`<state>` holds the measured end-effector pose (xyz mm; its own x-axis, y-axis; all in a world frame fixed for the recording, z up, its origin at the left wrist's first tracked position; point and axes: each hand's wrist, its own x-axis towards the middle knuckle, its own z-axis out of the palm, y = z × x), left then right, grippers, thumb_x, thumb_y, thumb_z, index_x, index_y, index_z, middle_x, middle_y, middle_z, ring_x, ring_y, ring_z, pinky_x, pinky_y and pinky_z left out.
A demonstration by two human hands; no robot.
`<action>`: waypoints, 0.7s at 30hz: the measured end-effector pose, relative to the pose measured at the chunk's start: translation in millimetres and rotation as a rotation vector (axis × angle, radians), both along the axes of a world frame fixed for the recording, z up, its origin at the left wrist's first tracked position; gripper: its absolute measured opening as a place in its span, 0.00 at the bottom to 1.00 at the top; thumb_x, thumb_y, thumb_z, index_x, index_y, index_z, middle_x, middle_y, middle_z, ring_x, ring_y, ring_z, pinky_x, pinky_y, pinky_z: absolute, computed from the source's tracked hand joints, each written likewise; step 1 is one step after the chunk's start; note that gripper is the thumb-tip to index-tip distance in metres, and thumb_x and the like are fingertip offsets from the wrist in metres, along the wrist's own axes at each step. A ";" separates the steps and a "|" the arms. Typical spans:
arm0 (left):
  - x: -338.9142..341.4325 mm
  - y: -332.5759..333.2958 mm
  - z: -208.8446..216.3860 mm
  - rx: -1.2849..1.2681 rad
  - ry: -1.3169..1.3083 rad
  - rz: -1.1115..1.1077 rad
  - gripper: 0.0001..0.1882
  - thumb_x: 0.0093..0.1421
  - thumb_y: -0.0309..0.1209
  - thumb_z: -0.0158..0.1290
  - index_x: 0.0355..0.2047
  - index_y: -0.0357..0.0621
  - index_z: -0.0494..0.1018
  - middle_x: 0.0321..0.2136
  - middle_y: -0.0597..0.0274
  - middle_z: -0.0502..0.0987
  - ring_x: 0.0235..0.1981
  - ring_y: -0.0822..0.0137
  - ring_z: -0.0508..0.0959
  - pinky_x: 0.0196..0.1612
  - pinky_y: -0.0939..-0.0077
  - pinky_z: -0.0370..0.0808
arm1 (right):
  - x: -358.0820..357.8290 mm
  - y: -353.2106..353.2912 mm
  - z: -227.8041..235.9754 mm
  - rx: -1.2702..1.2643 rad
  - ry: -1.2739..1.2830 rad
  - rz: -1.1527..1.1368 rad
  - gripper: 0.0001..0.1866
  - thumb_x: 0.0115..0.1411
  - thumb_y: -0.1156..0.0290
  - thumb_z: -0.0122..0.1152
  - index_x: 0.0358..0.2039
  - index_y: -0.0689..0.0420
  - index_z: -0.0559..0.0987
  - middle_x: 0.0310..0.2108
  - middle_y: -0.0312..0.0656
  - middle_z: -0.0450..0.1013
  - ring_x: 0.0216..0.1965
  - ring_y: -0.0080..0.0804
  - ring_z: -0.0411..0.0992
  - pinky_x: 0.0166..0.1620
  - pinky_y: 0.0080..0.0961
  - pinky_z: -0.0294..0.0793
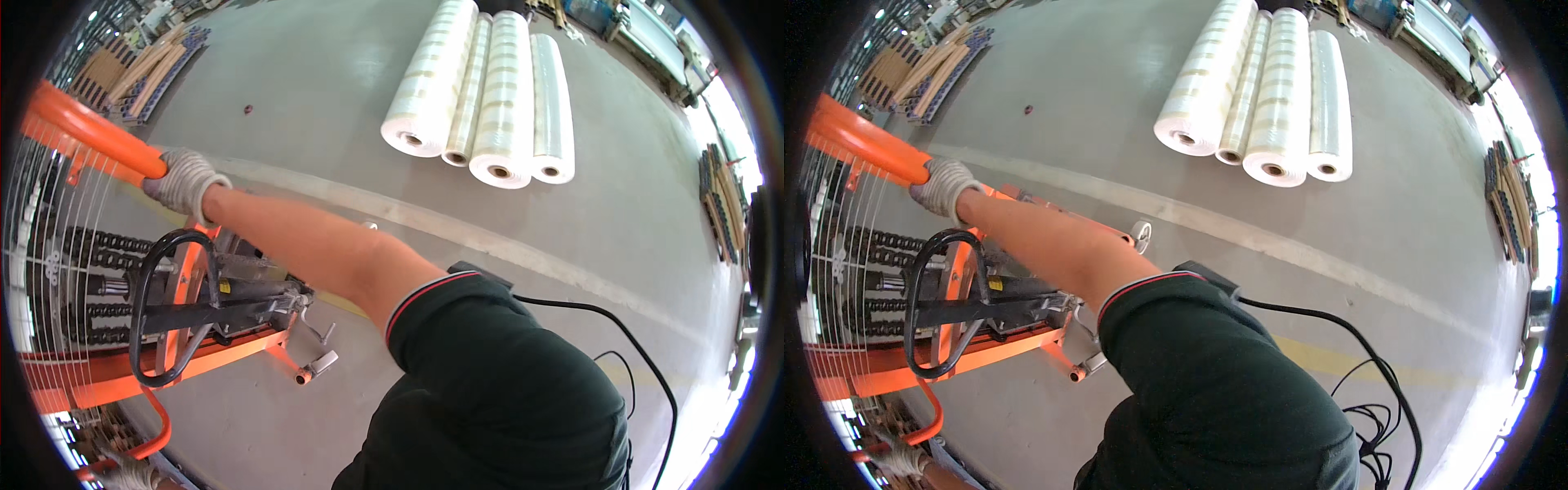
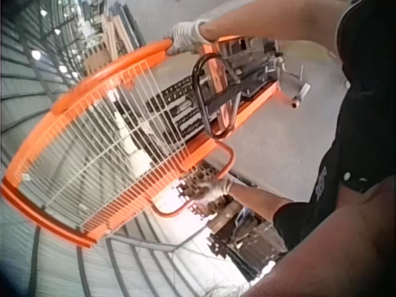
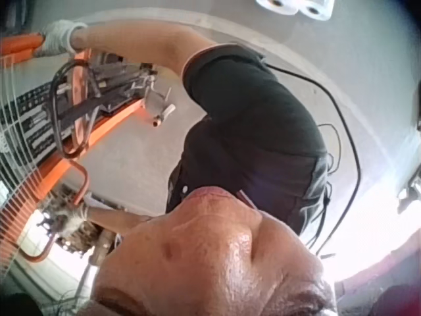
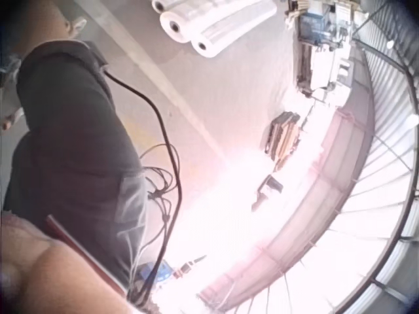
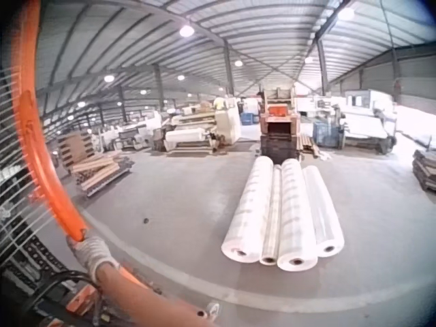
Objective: Using a manual pallet jack and a manual forklift/stacker to move rolls of material and pallets of tubes in a warehouse.
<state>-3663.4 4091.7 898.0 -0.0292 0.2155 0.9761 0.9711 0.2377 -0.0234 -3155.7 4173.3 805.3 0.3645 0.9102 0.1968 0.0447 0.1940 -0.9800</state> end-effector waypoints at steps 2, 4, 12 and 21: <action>-5.3 -4.0 2.4 0.153 0.189 0.149 0.31 0.51 0.53 0.53 0.46 0.41 0.66 0.36 0.55 0.74 0.30 0.61 0.76 0.30 0.68 0.76 | -9.5 13.9 -6.6 0.026 -0.003 -0.038 0.15 0.41 0.61 0.55 0.29 0.57 0.77 0.18 0.45 0.72 0.22 0.39 0.72 0.31 0.30 0.71; -16.0 -3.0 -4.2 0.035 -0.690 -0.416 0.25 0.53 0.49 0.50 0.41 0.41 0.71 0.41 0.48 0.73 0.44 0.54 0.71 0.44 0.63 0.70 | -13.3 9.5 -4.9 0.059 -0.026 -0.058 0.16 0.41 0.62 0.56 0.29 0.57 0.77 0.17 0.44 0.72 0.21 0.36 0.72 0.29 0.29 0.71; -38.6 8.4 -12.9 -0.090 -0.892 -0.324 0.27 0.54 0.50 0.49 0.44 0.39 0.69 0.40 0.50 0.73 0.39 0.57 0.72 0.40 0.65 0.71 | -8.2 9.5 -8.7 0.027 -0.098 -0.086 0.14 0.42 0.63 0.54 0.27 0.58 0.75 0.23 0.50 0.72 0.27 0.46 0.72 0.33 0.31 0.72; -90.4 29.8 -10.9 -0.265 -1.061 -0.343 0.30 0.56 0.51 0.48 0.47 0.36 0.66 0.39 0.52 0.72 0.34 0.62 0.73 0.36 0.67 0.72 | -3.3 -21.2 12.9 0.024 -0.028 -0.003 0.14 0.45 0.64 0.54 0.31 0.59 0.73 0.24 0.49 0.72 0.29 0.45 0.72 0.34 0.33 0.71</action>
<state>-3753.9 4121.5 887.1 -0.7107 0.5663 0.4175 0.5440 0.0660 0.8365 -3159.0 4152.1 818.2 0.3615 0.9040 0.2281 0.0722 0.2168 -0.9736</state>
